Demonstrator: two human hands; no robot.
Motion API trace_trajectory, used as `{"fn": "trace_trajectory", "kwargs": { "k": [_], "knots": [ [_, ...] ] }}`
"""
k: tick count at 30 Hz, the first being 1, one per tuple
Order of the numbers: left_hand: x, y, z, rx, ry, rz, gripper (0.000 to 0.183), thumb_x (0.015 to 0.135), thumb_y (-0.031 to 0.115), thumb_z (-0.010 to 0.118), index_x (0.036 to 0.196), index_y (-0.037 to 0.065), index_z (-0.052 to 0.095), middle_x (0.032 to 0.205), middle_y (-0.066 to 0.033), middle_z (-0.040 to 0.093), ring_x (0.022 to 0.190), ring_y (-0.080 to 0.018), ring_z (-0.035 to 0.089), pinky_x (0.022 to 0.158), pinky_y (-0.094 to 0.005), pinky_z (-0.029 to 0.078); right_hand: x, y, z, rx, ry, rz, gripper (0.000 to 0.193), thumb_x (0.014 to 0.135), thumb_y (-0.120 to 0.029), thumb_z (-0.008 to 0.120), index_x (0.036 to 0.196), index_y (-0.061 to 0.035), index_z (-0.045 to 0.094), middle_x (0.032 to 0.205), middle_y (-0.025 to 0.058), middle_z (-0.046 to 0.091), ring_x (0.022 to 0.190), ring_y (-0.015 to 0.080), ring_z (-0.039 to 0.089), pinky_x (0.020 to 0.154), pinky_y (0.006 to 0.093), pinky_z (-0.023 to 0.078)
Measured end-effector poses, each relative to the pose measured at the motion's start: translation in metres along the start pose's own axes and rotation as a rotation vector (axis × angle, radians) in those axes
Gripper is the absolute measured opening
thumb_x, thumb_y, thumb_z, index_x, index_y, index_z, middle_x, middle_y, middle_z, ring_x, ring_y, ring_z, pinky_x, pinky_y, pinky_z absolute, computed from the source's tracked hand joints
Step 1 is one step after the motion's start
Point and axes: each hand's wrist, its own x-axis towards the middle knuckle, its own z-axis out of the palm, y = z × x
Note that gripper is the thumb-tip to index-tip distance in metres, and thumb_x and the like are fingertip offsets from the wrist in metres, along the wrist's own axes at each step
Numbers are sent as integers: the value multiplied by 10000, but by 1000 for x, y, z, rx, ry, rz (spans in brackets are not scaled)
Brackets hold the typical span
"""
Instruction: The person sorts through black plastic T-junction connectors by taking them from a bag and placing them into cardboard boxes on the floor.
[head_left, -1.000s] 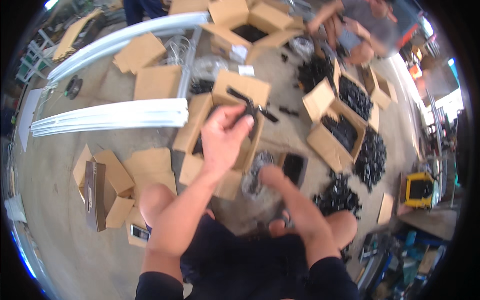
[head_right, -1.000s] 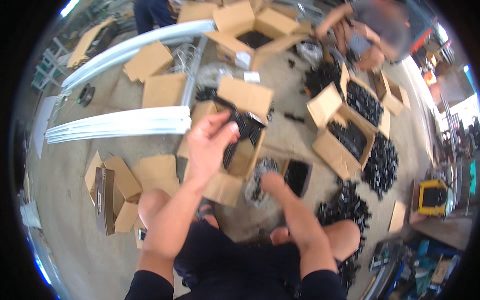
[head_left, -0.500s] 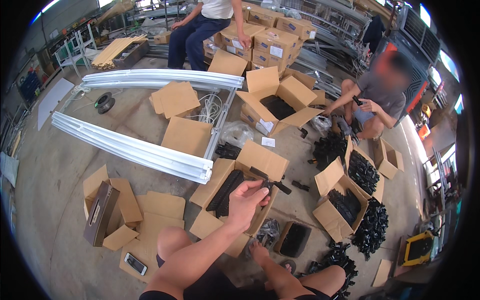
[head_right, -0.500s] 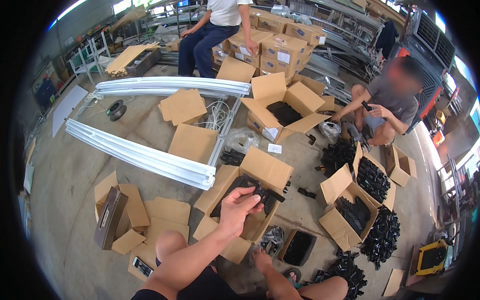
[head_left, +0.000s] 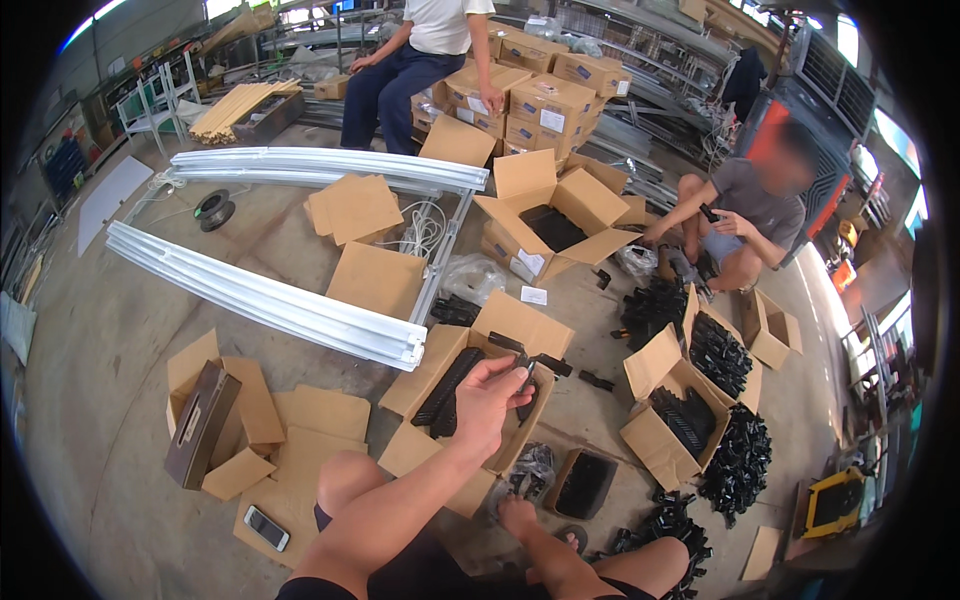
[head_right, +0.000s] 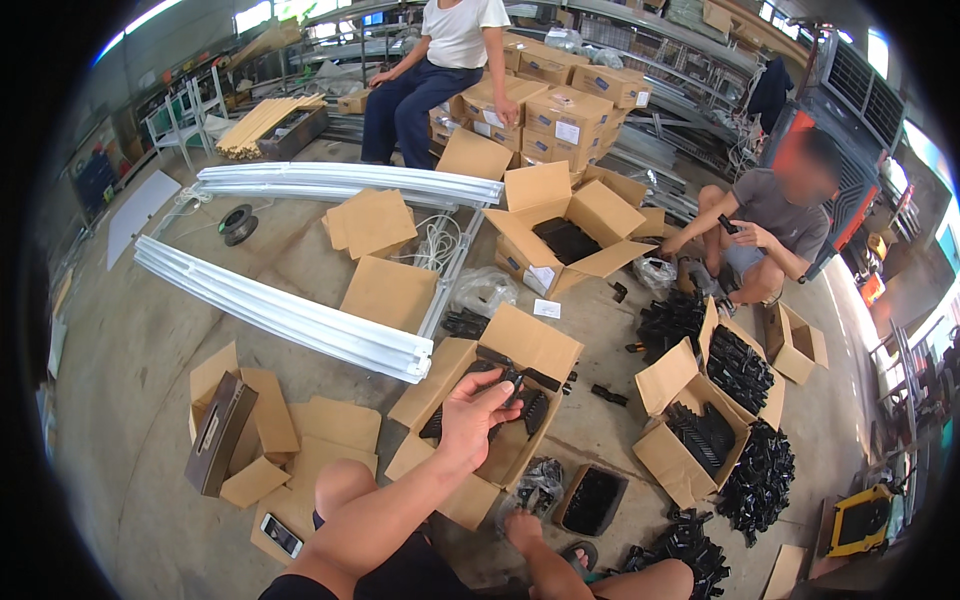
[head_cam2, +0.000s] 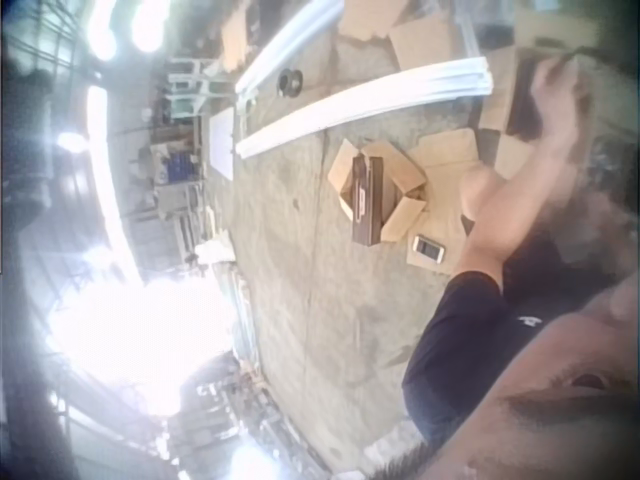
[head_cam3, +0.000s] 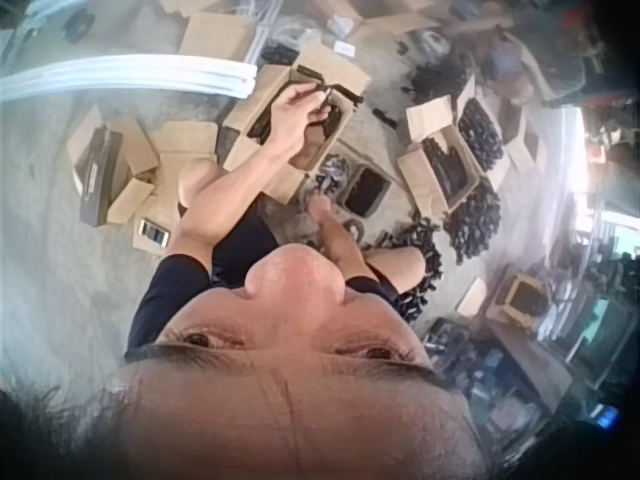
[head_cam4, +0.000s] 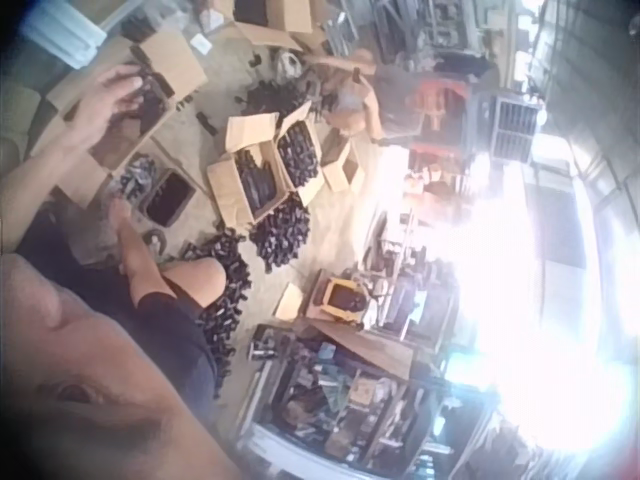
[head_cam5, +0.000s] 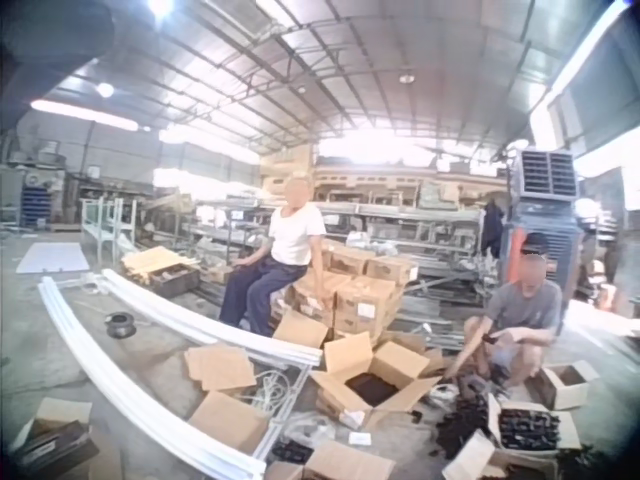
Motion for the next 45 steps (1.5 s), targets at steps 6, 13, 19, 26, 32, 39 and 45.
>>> {"fn": "trace_trajectory", "kwargs": {
  "k": [6,13,19,26,32,39,45],
  "knots": [
    [-3,-5,8,-31,-20,24,292,913,60,744,1174,5,623,1020,-142,731,815,-220,721,738,-343,609,0,7,22,8,27,-28,290,876,-130,535,1076,30,671,1042,210,687,977,360,689,732,445,610],
    [-9,-8,1,-7,-7,19,292,910,67,753,1168,1,633,1018,-133,728,814,-216,720,740,-340,609,-3,-22,-1,-58,5,-11,258,871,-128,552,999,27,713,1028,197,700,993,353,690,747,431,615],
    [-8,-4,6,-26,-3,9,234,921,54,738,1130,-2,650,996,-93,725,812,-169,710,715,-285,591,-2,-5,8,18,-2,-6,259,863,-130,544,976,37,707,1038,231,698,968,385,695,792,445,603],
    [-3,-5,6,-55,-7,-5,248,913,54,743,1136,2,647,994,-89,724,800,-171,713,709,-290,592,-5,-21,-17,91,6,30,252,875,-126,523,973,27,698,1029,257,700,958,412,703,837,481,584],
    [5,-7,13,-104,-3,-15,268,913,61,745,1154,12,638,996,-85,718,800,-171,712,691,-293,587,15,1,-67,171,-27,91,247,855,-156,566,966,17,703,1006,242,710,925,384,714,836,487,577],
    [10,-21,14,-171,51,-58,217,931,90,734,1117,51,628,955,-59,707,778,-181,712,671,-292,583,-18,15,-291,684,647,34,144,886,-79,637,968,-19,740,866,212,695,810,382,694,733,448,548],
    [-1,-27,20,-116,-22,-32,233,961,129,713,1165,68,619,1061,-92,735,861,-179,722,740,-300,588,-41,7,-385,1550,892,121,143,953,-23,661,1071,36,716,875,50,695,747,112,654,694,273,559]
  ]
}}
